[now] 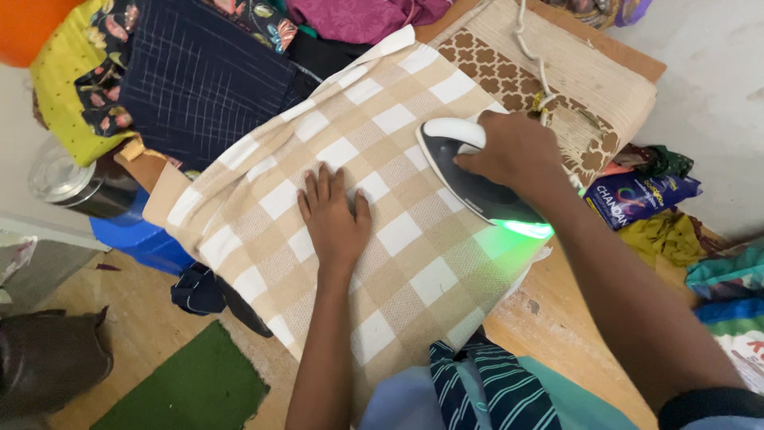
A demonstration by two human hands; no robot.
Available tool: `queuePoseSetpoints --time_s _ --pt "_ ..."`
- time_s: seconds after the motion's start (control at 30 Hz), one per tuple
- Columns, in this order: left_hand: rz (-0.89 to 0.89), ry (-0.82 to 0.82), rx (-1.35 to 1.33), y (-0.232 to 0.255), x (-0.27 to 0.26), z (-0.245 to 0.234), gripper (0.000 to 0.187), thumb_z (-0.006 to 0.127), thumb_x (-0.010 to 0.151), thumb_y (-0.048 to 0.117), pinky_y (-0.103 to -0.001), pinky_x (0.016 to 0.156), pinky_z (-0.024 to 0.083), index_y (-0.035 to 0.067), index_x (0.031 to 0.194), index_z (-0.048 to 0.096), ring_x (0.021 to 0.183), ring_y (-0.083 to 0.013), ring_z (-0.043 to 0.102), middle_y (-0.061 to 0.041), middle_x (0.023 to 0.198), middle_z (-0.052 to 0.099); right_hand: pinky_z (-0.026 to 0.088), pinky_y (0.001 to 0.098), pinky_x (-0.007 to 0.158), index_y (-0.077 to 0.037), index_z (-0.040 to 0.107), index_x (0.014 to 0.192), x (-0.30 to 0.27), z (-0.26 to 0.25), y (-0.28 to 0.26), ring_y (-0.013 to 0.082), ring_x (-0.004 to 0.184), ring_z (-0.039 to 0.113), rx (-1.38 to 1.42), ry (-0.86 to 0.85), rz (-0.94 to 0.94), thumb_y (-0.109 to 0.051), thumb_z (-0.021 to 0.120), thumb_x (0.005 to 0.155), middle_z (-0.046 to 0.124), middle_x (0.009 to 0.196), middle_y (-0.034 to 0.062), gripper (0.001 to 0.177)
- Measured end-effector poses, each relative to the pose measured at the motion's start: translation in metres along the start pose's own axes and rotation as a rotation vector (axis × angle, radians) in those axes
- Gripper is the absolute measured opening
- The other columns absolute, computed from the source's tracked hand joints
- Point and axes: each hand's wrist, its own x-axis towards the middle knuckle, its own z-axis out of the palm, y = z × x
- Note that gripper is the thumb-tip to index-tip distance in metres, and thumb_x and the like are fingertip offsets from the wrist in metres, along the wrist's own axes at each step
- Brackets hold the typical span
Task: The person irons a beige and white checkered cloth laid out on a wooden table. They use a white electric iron, moving it back and forth across the fabric while holding it flat with their left hand. The person adjusts the cloth's position several times to cover different areas.
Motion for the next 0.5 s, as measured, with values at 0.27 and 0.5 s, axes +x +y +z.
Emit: queuePoseSetpoints --time_s 0.27,0.5 --pt "-0.085 -0.022 -0.104 -0.002 0.007 -0.001 0.047 0.064 0.092 0.028 -0.059 0.125 0.011 0.003 0.133 0.066 0.153 -0.0391 0.028 -0.020 0.157 0.045 0.057 0.0505 0.080 -0.015 0.076 0.112 -0.010 -0.005 0.027 0.0359 0.094 0.073 -0.051 -0.020 0.011 -0.052 0.080 0.076 0.076 0.099 0.0151 0.052" --pt "-0.014 -0.018 -0.028 -0.006 0.002 0.001 0.048 0.063 0.094 0.028 -0.059 0.123 0.013 0.003 0.135 0.064 0.151 -0.0402 0.029 -0.020 0.157 0.045 0.057 0.0509 0.082 -0.013 0.074 0.113 -0.040 -0.009 0.028 0.0387 0.094 0.072 -0.037 -0.027 0.000 -0.050 0.080 0.076 0.075 0.100 0.0176 0.053"
